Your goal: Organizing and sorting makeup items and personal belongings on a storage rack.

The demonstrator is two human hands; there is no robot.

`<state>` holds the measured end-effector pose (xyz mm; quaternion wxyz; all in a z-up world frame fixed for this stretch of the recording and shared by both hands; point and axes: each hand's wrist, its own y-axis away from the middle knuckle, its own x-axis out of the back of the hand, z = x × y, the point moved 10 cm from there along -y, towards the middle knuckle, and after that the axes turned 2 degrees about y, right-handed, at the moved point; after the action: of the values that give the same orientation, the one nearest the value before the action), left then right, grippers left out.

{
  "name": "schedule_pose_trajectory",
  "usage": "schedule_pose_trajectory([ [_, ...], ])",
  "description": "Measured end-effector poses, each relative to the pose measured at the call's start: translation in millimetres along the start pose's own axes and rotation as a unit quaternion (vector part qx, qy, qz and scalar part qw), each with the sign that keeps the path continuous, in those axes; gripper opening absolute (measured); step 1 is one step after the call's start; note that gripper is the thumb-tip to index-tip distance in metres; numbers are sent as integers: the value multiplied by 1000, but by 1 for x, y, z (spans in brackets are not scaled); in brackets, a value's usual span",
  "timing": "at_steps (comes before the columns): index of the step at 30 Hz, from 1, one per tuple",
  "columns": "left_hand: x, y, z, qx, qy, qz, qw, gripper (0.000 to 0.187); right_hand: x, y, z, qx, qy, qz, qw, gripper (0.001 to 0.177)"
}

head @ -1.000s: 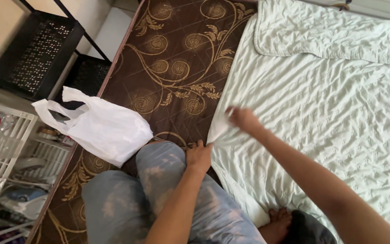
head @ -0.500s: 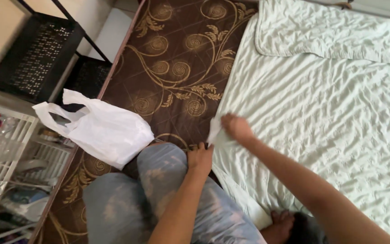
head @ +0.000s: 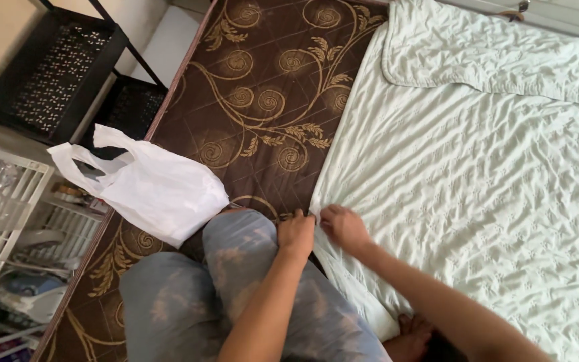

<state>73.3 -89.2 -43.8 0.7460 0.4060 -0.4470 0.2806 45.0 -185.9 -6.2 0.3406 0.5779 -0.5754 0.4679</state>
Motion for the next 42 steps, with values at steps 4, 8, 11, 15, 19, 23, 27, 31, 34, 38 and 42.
schedule_pose_trajectory([
  [4,-11,-2,-3,0,12,-9,1000,24,-5,-50,61,-5,-40,-12,999,13],
  [8,-13,-3,-2,-15,6,22,1000,27,21,-88,135,-255,41,-6,966,15],
  [11,-12,-2,-2,-14,21,17,1000,25,16,-73,134,-257,-2,77,963,14],
  [15,-11,-4,-4,0,47,-3,999,24,1,-28,64,-176,-70,11,982,12],
  [19,-18,-6,-2,-1,38,-25,999,23,-1,-17,31,-74,-74,-33,994,10],
  [23,-10,-2,-2,0,21,-9,1000,24,7,-68,55,-69,1,-23,997,13],
  [27,-3,3,1,1,20,-13,1000,26,24,-105,105,-194,-18,94,976,9],
  [31,-13,-4,-1,-6,22,9,1000,25,4,-96,89,-267,-120,175,940,9],
  [34,-26,-9,-10,-3,18,-11,1000,25,-8,-107,22,-69,-121,132,981,16],
  [38,-25,-13,-5,-15,24,1,1000,26,-21,-133,32,-47,-94,19,994,13],
  [42,-26,-8,-5,-11,14,-11,1000,25,6,-137,65,-175,-87,207,959,11],
])
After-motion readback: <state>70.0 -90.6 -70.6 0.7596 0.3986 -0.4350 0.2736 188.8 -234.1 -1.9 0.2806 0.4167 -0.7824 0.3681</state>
